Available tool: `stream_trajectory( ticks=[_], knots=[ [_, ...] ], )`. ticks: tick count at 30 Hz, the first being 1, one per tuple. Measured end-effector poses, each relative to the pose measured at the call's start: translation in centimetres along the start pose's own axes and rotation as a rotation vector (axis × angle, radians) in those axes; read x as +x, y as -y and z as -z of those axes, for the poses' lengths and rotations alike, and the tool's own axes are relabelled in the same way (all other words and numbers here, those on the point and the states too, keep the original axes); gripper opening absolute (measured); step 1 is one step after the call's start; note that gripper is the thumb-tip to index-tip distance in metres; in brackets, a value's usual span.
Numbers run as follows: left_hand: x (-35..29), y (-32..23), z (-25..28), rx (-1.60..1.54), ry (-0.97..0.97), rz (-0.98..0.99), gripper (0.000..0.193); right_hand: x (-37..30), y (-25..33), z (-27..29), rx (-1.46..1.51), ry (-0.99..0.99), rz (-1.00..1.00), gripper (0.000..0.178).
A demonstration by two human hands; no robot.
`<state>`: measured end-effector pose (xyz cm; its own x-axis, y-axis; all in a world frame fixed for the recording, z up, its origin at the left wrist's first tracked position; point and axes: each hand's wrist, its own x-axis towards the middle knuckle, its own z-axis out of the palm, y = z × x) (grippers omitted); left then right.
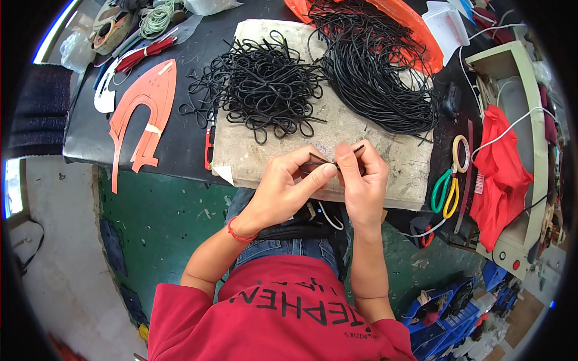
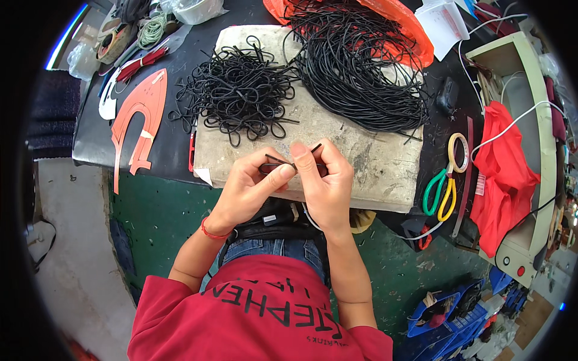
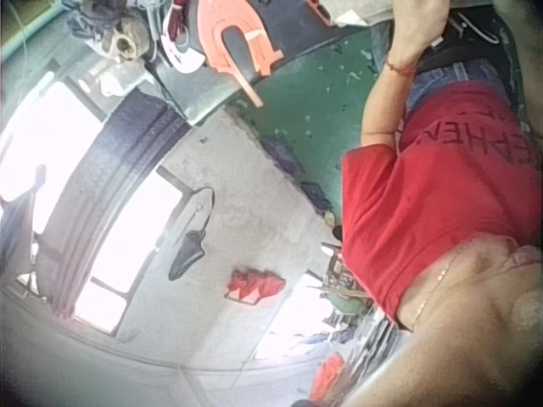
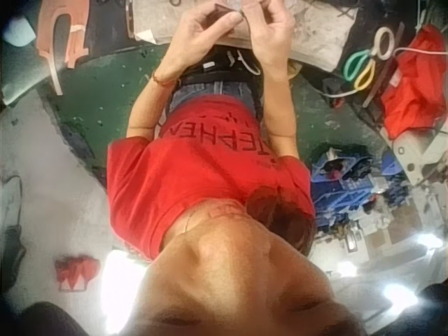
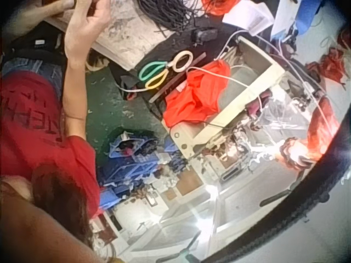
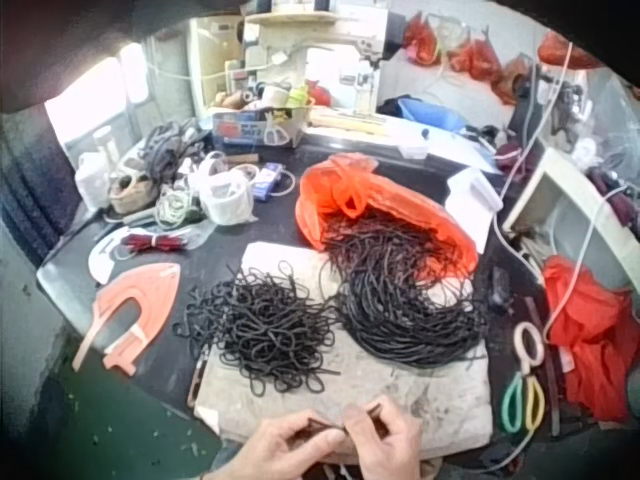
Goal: The recorder is knotting black elastic cords for footwear assembly.
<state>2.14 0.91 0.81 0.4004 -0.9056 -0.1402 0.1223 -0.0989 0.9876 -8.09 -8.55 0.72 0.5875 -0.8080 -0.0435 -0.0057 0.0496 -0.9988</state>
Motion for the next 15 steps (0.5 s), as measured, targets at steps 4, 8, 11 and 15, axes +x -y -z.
stream_trajectory(
  ticks=[4, 8, 11, 15],
  knots=[
    [0.2, 0.5, -1.1, 0.670, -0.210, -0.565, 0.009, 0.1, -0.7, 0.0, 0.008, -0.068, -0.107, 0.031],
    [0.3, 0.5, -0.9, -0.005, -0.190, -0.111, 0.012, 0.1, 0.4, -0.4, 0.266, -0.031, -0.246, 0.026],
    [0.7, 0.8, -1.3, -0.329, -0.219, -0.161, 0.015, -0.4, 0.9, -1.2, 0.360, -0.047, -0.202, 0.020],
    [0.9, 0.4, -0.9, -0.509, -0.185, -0.057, 0.016, -1.6, -0.1, -2.7, 0.395, -0.088, -0.186, 0.014]
  ],
)
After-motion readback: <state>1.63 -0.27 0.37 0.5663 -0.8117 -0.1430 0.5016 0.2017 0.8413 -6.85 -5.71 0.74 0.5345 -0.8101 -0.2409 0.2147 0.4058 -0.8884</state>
